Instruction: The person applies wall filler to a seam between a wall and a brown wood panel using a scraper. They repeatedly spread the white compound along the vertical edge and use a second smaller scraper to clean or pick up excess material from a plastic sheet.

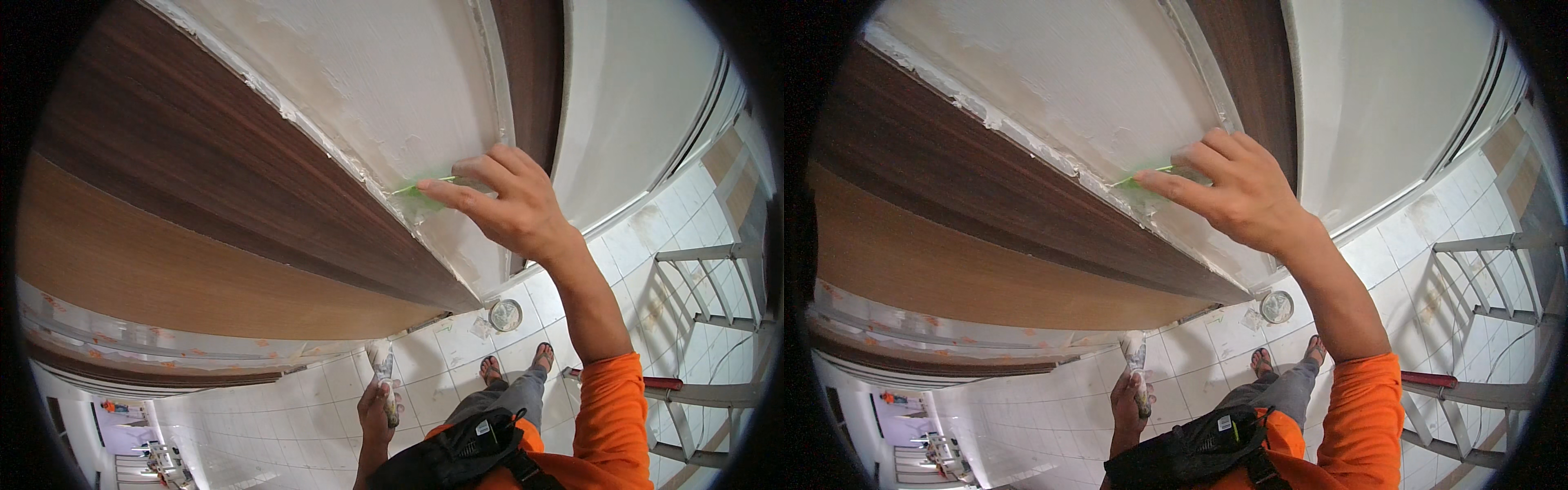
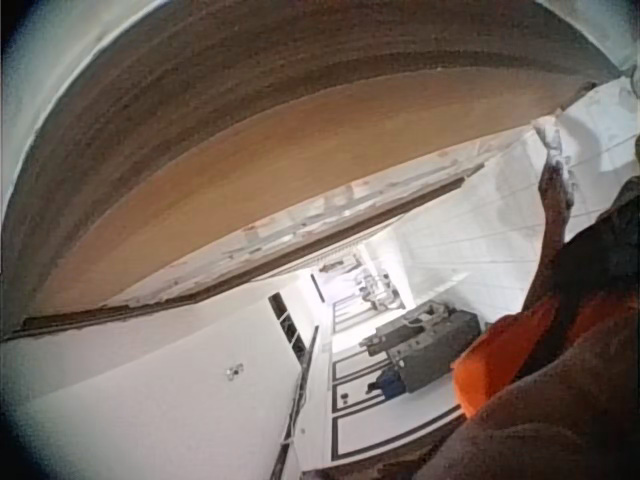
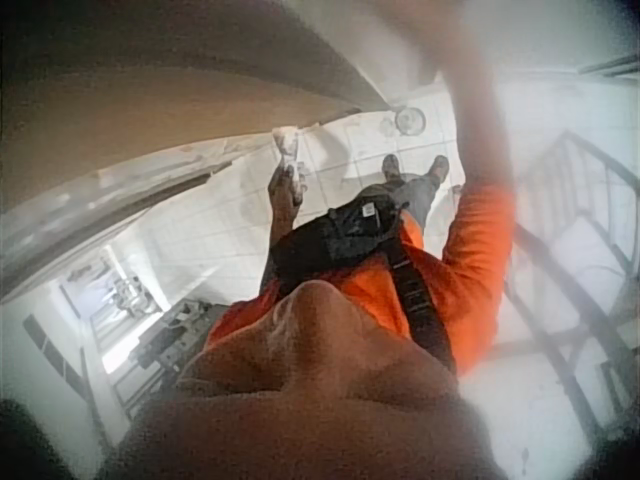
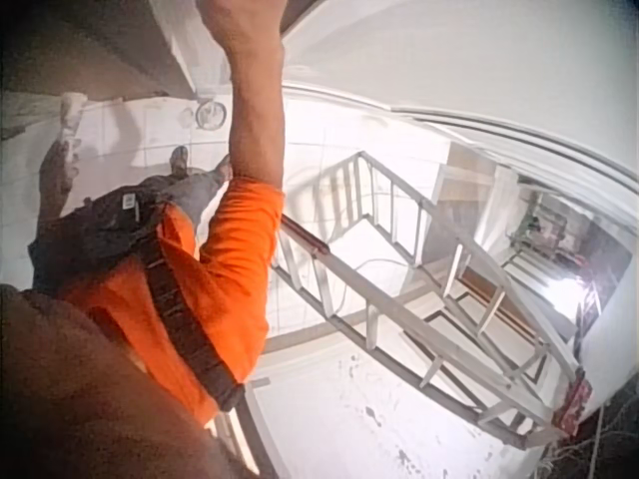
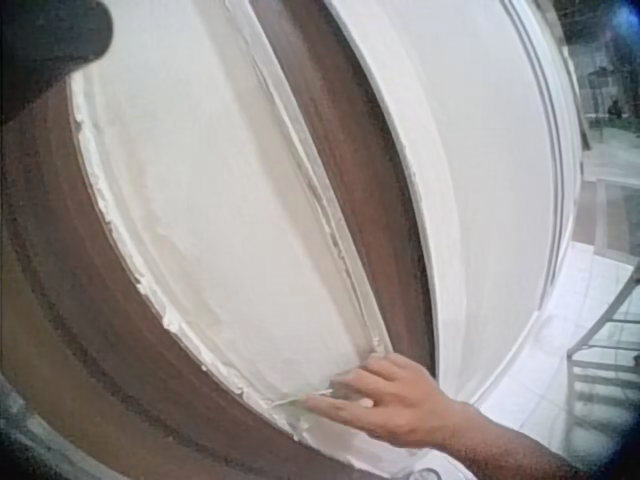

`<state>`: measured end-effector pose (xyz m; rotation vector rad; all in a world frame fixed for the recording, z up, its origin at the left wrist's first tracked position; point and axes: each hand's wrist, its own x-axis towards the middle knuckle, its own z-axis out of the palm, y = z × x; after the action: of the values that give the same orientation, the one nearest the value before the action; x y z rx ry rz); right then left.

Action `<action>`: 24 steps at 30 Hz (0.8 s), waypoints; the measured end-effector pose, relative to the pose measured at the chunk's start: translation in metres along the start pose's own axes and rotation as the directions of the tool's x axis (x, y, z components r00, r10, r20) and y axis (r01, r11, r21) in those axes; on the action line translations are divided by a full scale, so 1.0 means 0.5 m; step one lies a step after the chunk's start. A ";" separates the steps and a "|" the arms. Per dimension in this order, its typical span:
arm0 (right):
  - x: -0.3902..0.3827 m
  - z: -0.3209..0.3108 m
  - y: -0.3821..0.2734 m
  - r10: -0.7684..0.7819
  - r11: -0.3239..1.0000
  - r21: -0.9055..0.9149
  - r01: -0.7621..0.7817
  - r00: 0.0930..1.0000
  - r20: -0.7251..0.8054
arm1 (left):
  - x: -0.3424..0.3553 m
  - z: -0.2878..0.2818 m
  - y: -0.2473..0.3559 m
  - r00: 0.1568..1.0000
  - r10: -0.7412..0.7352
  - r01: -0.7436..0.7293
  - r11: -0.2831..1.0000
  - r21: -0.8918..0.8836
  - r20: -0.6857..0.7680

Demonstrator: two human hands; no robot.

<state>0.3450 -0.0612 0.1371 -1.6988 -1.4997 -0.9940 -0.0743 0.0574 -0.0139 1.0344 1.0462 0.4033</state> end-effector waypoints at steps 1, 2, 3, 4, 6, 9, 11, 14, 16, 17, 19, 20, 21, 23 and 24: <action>0.002 -0.002 -0.006 0.008 1.000 -0.002 -0.008 1.000 -0.004 | 0.000 -0.001 -0.002 1.000 0.001 -0.001 1.000 0.000 -0.001; 0.001 -0.002 -0.014 0.008 1.000 -0.001 -0.008 1.000 -0.005 | 0.002 -0.002 -0.004 1.000 0.008 -0.008 1.000 -0.001 0.001; -0.003 -0.003 -0.024 0.040 0.999 -0.026 -0.041 0.999 -0.020 | 0.003 -0.002 -0.007 1.000 0.013 -0.013 1.000 -0.001 0.005; -0.008 -0.005 -0.034 0.073 0.996 -0.051 -0.075 0.997 -0.036 | 0.003 -0.001 -0.007 1.000 0.012 -0.012 1.000 0.000 0.008; -0.018 -0.007 -0.053 0.141 0.988 -0.050 -0.144 0.989 -0.053 | 0.006 0.004 -0.006 1.000 -0.008 0.009 1.000 0.010 -0.006; -0.050 -0.009 -0.069 0.286 0.957 -0.013 -0.289 0.952 -0.111 | 0.009 0.008 -0.007 1.000 -0.009 0.009 1.000 0.007 -0.011; -0.081 -0.005 -0.078 0.360 0.932 0.026 -0.361 0.921 -0.148 | 0.012 -0.002 -0.017 1.000 -0.012 0.012 1.000 -0.005 -0.008; -0.117 0.029 -0.117 0.591 0.782 0.376 -0.496 0.783 -0.195 | 0.011 -0.016 -0.021 1.000 -0.016 0.015 1.000 -0.017 -0.025; -0.113 0.046 -0.147 0.862 0.441 0.660 -0.608 0.491 -0.124 | 0.015 -0.011 -0.021 1.000 -0.020 0.020 1.000 -0.011 -0.016; -0.107 0.053 -0.153 0.863 0.441 0.661 -0.607 0.489 -0.127 | 0.017 -0.011 -0.025 1.000 -0.015 0.015 1.000 -0.011 -0.015; -0.095 0.071 -0.167 0.875 0.419 0.689 -0.591 0.465 -0.133 | 0.016 -0.013 -0.023 1.000 -0.011 0.010 1.000 -0.010 -0.021; -0.088 0.079 -0.169 0.875 0.422 0.686 -0.593 0.464 -0.137 | 0.016 -0.012 -0.020 1.000 -0.011 0.011 1.000 -0.017 -0.013; -0.087 0.083 -0.172 0.876 0.420 0.687 -0.593 0.463 -0.136 | 0.014 -0.011 -0.017 1.000 -0.013 0.013 1.000 -0.025 -0.005; -0.086 0.089 -0.175 0.889 0.375 0.689 -0.620 0.452 -0.076 | 0.012 -0.009 -0.015 1.000 -0.016 0.016 1.000 -0.024 -0.013; -0.083 0.092 -0.177 0.890 0.371 0.689 -0.623 0.450 -0.072 | 0.011 -0.010 -0.016 1.000 -0.021 0.020 0.999 -0.025 -0.021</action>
<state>0.2601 -0.0309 0.0771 -1.3177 -0.4116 -0.2625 -0.0776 0.0599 -0.0240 0.9987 1.0678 0.4105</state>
